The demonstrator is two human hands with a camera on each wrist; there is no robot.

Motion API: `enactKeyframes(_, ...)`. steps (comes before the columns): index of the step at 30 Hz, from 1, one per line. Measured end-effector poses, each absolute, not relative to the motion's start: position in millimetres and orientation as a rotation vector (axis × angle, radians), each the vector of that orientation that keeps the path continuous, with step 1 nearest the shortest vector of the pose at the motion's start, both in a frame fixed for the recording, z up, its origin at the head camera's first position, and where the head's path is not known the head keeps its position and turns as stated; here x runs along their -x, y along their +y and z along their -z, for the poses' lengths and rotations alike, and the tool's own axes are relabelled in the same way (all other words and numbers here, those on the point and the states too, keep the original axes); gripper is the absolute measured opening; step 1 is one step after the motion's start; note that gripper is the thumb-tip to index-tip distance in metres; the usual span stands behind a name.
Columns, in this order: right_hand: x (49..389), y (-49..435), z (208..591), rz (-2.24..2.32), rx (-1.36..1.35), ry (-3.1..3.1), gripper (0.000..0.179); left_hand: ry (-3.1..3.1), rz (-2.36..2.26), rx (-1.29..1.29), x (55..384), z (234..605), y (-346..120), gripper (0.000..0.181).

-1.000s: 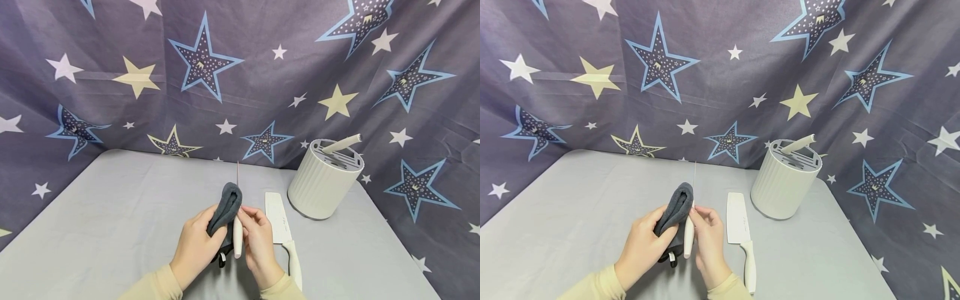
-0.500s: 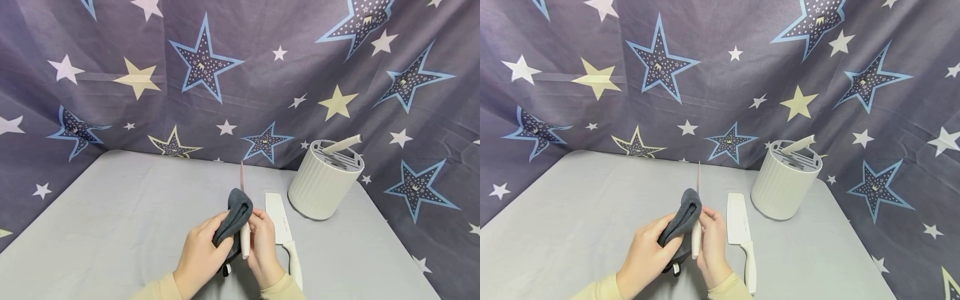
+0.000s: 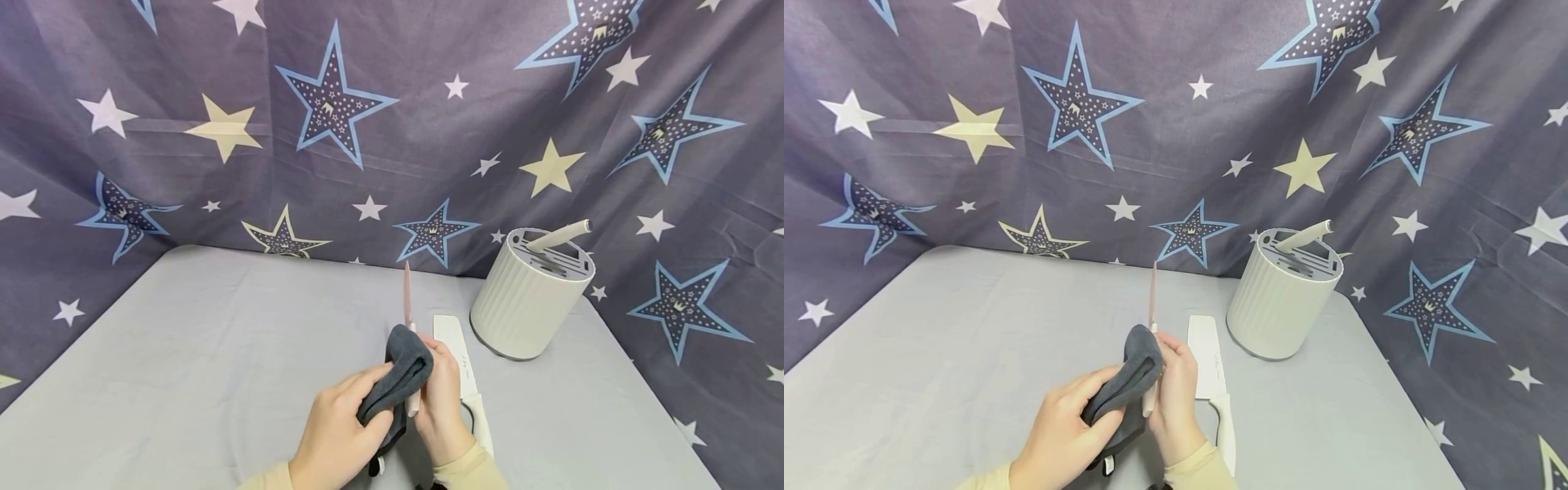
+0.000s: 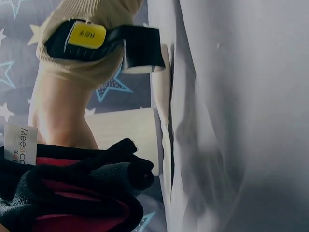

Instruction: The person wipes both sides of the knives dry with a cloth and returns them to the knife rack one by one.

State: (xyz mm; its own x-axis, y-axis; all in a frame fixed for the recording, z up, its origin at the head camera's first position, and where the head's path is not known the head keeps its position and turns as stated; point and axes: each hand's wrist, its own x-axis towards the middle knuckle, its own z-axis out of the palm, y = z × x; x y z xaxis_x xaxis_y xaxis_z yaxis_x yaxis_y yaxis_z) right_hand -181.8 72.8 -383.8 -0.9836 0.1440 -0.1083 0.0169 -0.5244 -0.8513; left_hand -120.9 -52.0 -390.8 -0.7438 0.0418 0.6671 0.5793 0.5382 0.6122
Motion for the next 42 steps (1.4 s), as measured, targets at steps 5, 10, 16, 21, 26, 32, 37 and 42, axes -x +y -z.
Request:
enactKeyframes(5,182.5,78.0,380.3,-2.696,0.255,-1.496,0.016,-2.179,1.165,0.543,115.5,391.8,-49.0,0.051)
enactKeyframes(10,181.7,82.2,371.0,-2.784,0.22,-1.463,0.011,-2.165,1.172,0.608,112.3,391.9,-46.6,0.053)
enactKeyframes(16,176.0,83.8,355.1,-2.753,0.233,-1.524,0.009,-2.091,1.133,0.732,111.7,395.1,-46.4,0.053)
enactKeyframes(21,171.5,83.5,347.8,-2.752,0.218,-1.62,0.03,-2.051,1.117,0.81,110.5,397.1,-46.9,0.05)
enactKeyframes(26,170.3,82.5,345.9,-2.847,0.18,-1.583,0.033,-2.072,1.165,0.803,108.9,397.5,-47.0,0.052)
enactKeyframes(32,171.9,82.8,348.0,-2.844,0.155,-1.584,0.021,-2.108,1.26,0.719,107.2,397.4,-45.2,0.056)
enactKeyframes(37,176.2,85.6,357.9,-2.883,0.094,-1.562,0.028,-2.109,1.321,0.667,108.3,396.8,-44.1,0.059)
enactKeyframes(42,184.4,86.4,375.3,-2.853,0.098,-1.561,0.031,-2.101,1.344,0.61,112.4,397.7,-45.4,0.057)
